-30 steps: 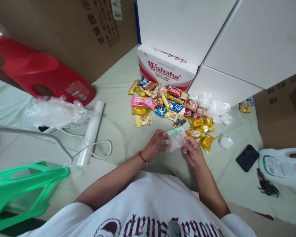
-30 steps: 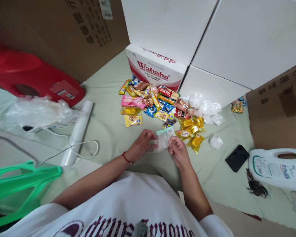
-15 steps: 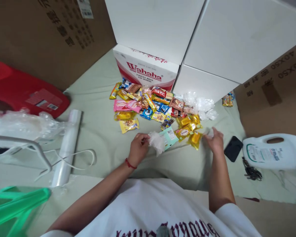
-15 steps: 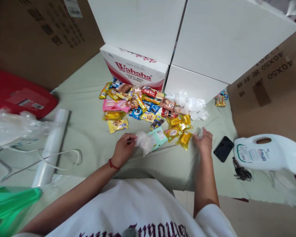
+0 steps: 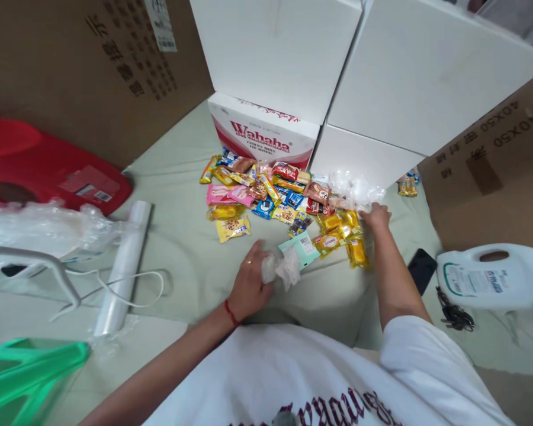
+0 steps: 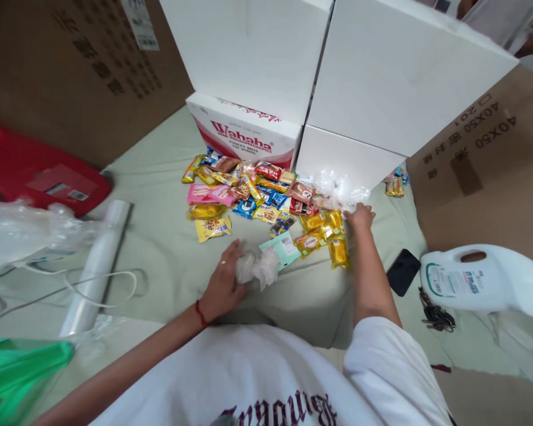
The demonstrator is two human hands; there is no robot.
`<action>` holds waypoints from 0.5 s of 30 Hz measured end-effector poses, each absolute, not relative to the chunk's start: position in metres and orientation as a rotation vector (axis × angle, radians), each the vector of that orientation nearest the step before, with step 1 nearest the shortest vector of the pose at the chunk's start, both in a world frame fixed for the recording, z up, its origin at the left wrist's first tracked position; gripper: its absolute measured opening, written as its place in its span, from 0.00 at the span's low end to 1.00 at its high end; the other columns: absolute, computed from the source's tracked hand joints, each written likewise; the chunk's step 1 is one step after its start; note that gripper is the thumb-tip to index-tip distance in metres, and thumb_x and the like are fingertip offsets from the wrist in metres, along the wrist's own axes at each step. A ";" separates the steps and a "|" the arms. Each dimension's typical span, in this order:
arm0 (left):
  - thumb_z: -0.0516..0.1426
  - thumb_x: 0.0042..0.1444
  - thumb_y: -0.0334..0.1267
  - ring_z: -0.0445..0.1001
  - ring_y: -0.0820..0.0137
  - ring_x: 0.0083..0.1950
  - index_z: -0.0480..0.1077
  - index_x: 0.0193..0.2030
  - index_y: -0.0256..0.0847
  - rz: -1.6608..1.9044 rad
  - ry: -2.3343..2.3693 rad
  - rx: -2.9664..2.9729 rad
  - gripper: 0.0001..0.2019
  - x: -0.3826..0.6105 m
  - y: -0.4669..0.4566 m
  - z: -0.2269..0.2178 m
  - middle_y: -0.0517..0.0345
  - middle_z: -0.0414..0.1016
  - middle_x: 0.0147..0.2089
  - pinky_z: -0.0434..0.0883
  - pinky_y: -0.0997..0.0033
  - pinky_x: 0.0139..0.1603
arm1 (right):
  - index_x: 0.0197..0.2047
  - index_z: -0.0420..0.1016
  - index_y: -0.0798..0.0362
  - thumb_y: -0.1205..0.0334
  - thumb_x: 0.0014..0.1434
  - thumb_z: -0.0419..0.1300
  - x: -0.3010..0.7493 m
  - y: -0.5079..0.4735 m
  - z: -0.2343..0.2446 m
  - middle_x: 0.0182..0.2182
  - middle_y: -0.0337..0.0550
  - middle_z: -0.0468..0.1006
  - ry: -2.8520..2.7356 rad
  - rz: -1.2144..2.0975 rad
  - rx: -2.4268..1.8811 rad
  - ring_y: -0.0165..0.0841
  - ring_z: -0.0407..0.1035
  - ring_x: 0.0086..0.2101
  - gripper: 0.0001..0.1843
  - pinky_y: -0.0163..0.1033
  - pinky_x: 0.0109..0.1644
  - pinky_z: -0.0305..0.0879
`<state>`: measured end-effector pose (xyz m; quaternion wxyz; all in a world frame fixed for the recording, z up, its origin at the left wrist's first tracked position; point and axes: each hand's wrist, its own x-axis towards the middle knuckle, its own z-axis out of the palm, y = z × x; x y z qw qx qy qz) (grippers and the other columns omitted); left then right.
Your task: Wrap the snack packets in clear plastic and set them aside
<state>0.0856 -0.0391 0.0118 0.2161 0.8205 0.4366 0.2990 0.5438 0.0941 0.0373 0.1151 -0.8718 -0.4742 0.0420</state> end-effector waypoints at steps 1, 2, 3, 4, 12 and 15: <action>0.58 0.52 0.32 0.47 0.47 0.81 0.50 0.76 0.39 0.866 1.208 2.271 0.44 0.087 -0.040 0.016 0.37 0.41 0.82 0.61 0.41 0.73 | 0.58 0.75 0.69 0.57 0.60 0.62 0.539 0.093 0.034 0.50 0.67 0.74 -1.354 0.130 -2.580 0.40 0.67 0.47 0.29 0.45 0.55 0.60; 0.60 0.54 0.37 0.42 0.45 0.82 0.48 0.77 0.41 0.871 1.198 2.304 0.44 0.091 -0.041 0.019 0.37 0.35 0.82 0.58 0.38 0.74 | 0.59 0.76 0.66 0.61 0.60 0.62 0.535 0.088 0.033 0.50 0.65 0.75 -1.319 0.134 -2.601 0.39 0.68 0.45 0.26 0.44 0.53 0.60; 0.61 0.56 0.42 0.39 0.42 0.82 0.50 0.77 0.45 0.836 1.176 2.367 0.43 0.096 -0.041 0.022 0.40 0.34 0.83 0.55 0.34 0.74 | 0.59 0.76 0.64 0.63 0.59 0.61 0.533 0.082 0.034 0.50 0.64 0.76 -1.300 0.134 -2.607 0.39 0.69 0.44 0.25 0.43 0.52 0.61; 0.62 0.57 0.46 0.37 0.39 0.82 0.54 0.76 0.50 0.756 1.143 2.444 0.41 0.102 -0.039 0.022 0.44 0.35 0.83 0.51 0.29 0.73 | 0.58 0.77 0.62 0.65 0.59 0.60 0.531 0.073 0.038 0.49 0.63 0.77 -1.284 0.129 -2.609 0.39 0.70 0.43 0.24 0.42 0.51 0.61; 0.56 0.53 0.24 0.68 0.55 0.67 0.75 0.59 0.46 0.744 1.095 2.034 0.27 0.114 -0.019 0.006 0.43 0.70 0.67 0.67 0.48 0.67 | 0.64 0.68 0.54 0.53 0.58 0.62 0.469 -0.025 0.088 0.51 0.54 0.78 -1.046 0.006 -2.111 0.43 0.74 0.45 0.32 0.46 0.51 0.69; 0.57 0.54 0.32 0.72 0.56 0.63 0.73 0.59 0.45 0.980 1.093 1.472 0.24 0.114 -0.022 0.021 0.48 0.74 0.61 0.70 0.53 0.65 | 0.59 0.69 0.50 0.48 0.60 0.62 0.376 -0.042 0.074 0.50 0.51 0.78 -1.207 0.351 -1.919 0.43 0.74 0.45 0.27 0.47 0.50 0.72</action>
